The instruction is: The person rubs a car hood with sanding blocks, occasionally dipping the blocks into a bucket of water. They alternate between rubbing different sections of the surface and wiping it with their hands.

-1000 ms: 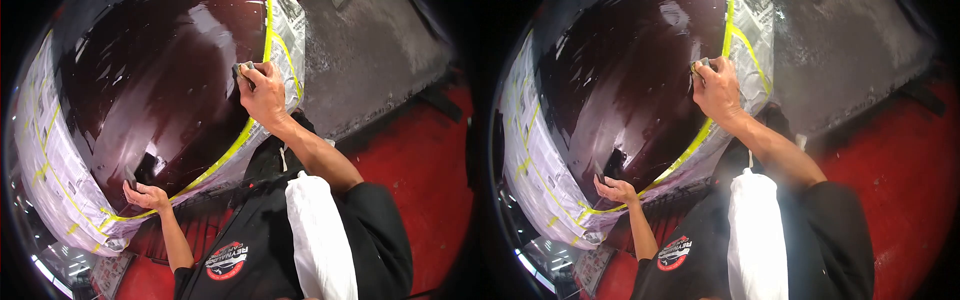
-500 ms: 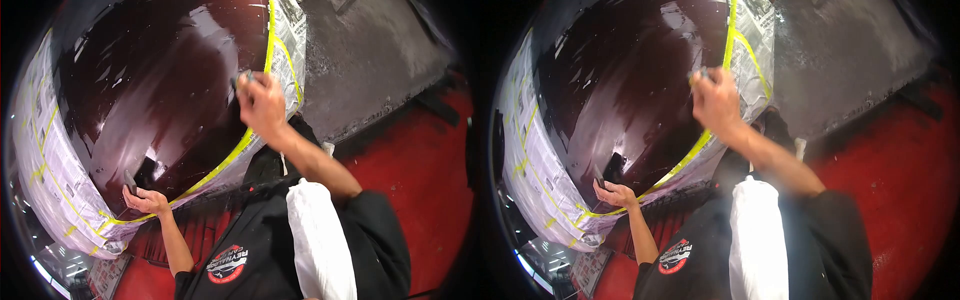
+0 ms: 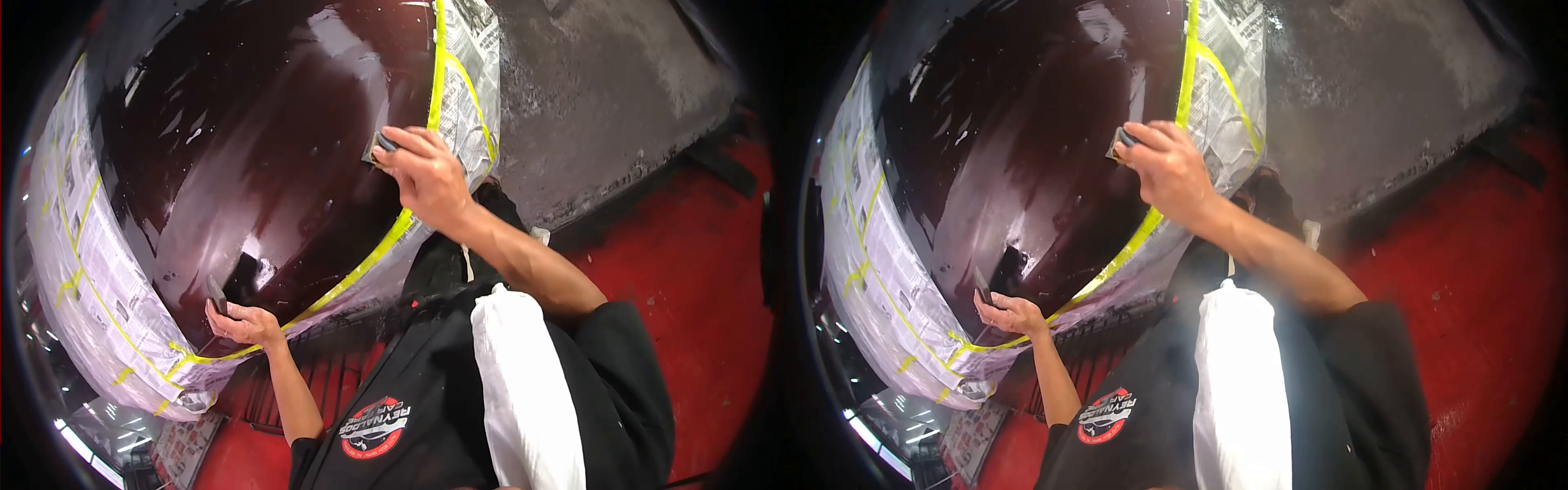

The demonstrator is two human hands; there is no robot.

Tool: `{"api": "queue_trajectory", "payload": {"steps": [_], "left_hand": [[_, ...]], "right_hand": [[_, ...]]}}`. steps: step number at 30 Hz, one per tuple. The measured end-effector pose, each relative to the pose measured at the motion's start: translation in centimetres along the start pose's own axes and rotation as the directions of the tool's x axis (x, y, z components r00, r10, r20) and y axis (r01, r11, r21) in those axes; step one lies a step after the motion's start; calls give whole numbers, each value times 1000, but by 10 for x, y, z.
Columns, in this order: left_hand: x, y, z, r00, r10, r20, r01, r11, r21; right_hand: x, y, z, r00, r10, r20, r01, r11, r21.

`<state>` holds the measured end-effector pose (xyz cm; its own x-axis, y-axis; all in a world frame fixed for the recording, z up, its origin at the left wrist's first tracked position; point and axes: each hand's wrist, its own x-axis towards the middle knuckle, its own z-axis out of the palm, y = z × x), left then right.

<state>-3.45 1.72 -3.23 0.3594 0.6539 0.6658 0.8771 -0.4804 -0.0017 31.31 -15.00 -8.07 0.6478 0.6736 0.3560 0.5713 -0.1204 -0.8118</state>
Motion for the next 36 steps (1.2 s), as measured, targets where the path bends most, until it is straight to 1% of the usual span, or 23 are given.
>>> {"api": "queue_trajectory", "payload": {"steps": [2,4,6,8,9,10,13,14,16,17,20,21,22,24,25,26,28,30,31,32,34,35,36], "left_hand": [[2,0,2,1000,20,-2,-20,1000,-3],[-2,0,-3,1000,30,-2,-30,1000,5],[1,0,-1,1000,15,2,-15,1000,-8],[2,1,0,1000,-6,-4,6,1000,1],[1,0,-1,1000,-1,-8,1,1000,2],[2,0,1,1000,7,-16,-7,1000,-1],[2,1,0,1000,14,-9,-14,1000,-3],[2,0,-1,1000,14,-11,-14,1000,-2],[1,-1,2,1000,-4,-29,3,1000,-15],[1,1,5,999,-10,-32,9,1000,-15],[1,2,3,1000,-8,-27,7,1000,-24],[1,0,0,1000,-1,-13,0,1000,-26],[1,-1,0,1000,4,-11,-4,1000,-28],[0,-2,0,1000,-2,-27,2,1000,-21],[-1,-1,2,999,-11,-45,10,1000,-17],[1,1,5,999,-12,-46,11,1000,-18],[2,4,1,999,20,-42,-20,1000,-5],[1,3,-1,999,35,-39,-35,999,-6],[2,3,-2,999,30,-32,-30,1000,4],[3,3,-1,999,26,-26,-26,1000,13],[3,3,2,999,25,-46,-26,1000,-4],[1,2,3,998,23,-62,-24,1000,-16],[1,0,2,998,27,-56,-28,999,-15]], "right_hand": [[23,18,2,999,-34,1,34,999,-12],[49,32,6,997,-44,-64,39,997,-71],[36,31,5,995,-83,-61,80,995,-61],[3,12,-2,995,-65,75,62,997,36],[8,21,-3,986,-125,110,124,992,12],[22,33,-1,986,-123,111,123,992,10],[69,56,-1,995,-99,-4,98,992,-81],[63,51,-2,995,-100,-4,100,992,-79],[39,36,-1,992,-97,86,105,990,-94],[22,22,0,991,-113,75,116,993,-34],[41,47,1,985,-168,47,172,978,-117],[56,53,1,994,-88,-66,79,988,-134],[55,51,2,993,-95,-66,86,988,-132],[42,43,3,999,-15,-39,11,995,-98],[23,31,3,998,-64,-12,63,995,-75],[12,18,0,1000,15,-15,-15,1000,-12],[27,37,1,997,-78,-14,77,993,-93],[51,49,8,990,-17,-142,1,994,-110],[49,47,8,986,-36,-163,12,989,-150],[36,40,8,985,-39,-167,13,989,-151],[7,19,4,996,-44,-75,38,996,-87],[2,18,3,998,14,-63,-15,1000,-20],[9,24,4,998,21,-62,-22,1000,-19]]}}
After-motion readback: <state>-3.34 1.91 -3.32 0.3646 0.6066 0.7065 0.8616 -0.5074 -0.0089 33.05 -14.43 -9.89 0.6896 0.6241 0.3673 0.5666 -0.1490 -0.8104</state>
